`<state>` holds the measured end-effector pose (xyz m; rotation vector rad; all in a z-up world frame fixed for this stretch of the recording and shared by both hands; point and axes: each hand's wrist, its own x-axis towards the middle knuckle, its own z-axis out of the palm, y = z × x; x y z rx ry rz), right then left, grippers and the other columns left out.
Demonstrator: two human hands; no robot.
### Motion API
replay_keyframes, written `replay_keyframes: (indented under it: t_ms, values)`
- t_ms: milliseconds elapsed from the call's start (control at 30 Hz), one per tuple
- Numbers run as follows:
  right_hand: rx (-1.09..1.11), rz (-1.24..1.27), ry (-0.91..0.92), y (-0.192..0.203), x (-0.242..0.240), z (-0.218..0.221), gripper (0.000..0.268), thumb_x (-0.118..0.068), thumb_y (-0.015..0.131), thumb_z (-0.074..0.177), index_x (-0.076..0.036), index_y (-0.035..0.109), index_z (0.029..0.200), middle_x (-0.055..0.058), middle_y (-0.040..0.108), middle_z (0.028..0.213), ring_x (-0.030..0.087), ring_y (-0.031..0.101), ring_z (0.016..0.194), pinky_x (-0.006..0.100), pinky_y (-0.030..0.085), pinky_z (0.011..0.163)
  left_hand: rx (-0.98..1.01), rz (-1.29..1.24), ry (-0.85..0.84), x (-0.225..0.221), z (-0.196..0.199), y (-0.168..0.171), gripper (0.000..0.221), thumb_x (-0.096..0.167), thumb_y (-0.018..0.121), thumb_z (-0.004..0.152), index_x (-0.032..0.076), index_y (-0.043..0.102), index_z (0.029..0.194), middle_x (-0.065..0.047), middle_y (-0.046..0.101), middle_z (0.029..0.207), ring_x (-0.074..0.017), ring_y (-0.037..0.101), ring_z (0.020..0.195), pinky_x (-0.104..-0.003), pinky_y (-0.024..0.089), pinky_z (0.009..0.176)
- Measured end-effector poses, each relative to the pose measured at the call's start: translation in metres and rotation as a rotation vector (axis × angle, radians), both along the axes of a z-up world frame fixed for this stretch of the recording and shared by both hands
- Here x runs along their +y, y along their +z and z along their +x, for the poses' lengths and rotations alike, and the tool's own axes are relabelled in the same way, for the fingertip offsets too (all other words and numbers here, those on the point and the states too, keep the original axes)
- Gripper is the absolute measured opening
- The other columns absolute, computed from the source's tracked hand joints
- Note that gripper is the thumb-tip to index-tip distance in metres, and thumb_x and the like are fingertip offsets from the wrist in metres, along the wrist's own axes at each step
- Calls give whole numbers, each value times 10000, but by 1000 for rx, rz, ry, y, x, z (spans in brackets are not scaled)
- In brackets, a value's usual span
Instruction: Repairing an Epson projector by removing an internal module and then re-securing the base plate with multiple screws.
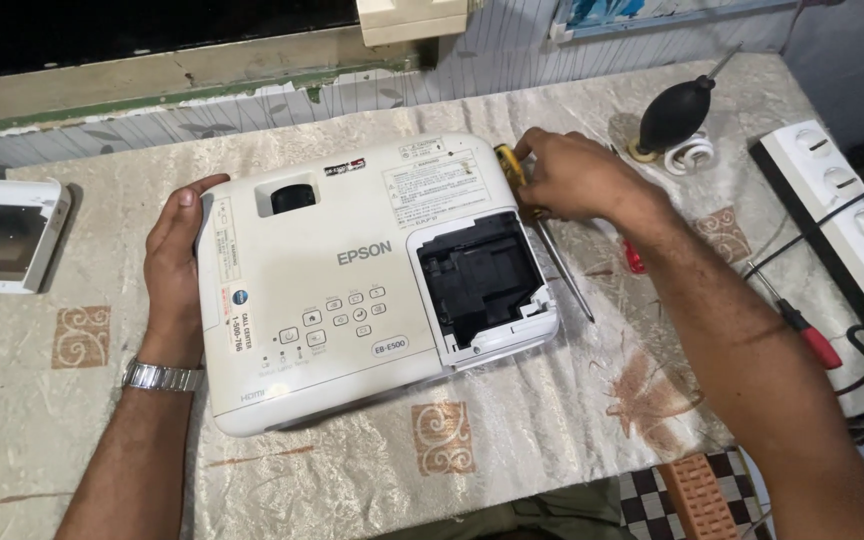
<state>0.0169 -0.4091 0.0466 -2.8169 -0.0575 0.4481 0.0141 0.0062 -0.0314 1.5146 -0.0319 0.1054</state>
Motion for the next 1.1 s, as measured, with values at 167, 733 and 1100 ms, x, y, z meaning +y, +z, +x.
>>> replay_keyframes:
  t_ms: [167, 733, 1100]
  values:
    - [-95, 102, -126, 67, 16, -32, 649, -370, 682, 922, -60, 467, 1450, 194, 720, 1153, 391, 687, 1057, 534, 539, 891, 26, 11, 35, 0, -1, 9, 433, 458, 515, 1045, 139, 665, 1297, 5, 621, 845, -61, 577, 734, -225, 468, 721]
    - [-1040, 595, 465, 109, 73, -83, 589, 80, 780, 1057, 123, 382, 1489, 258, 688, 1096, 304, 676, 937, 395, 604, 879, -870, 863, -372, -79, -50, 117, 255, 274, 578, 1053, 88, 746, 1103, -87, 764, 1088, -228, 734, 1005, -370, 598, 875]
    - [-958, 566, 503, 117, 83, -85, 758, -1, 761, 1039, -38, 271, 1615, 208, 619, 1315, 247, 703, 965, 349, 612, 915, -610, 973, -714, -138, -30, 123, 257, 351, 658, 975, 109, 707, 904, -72, 736, 722, -238, 643, 591, -395, 449, 598]
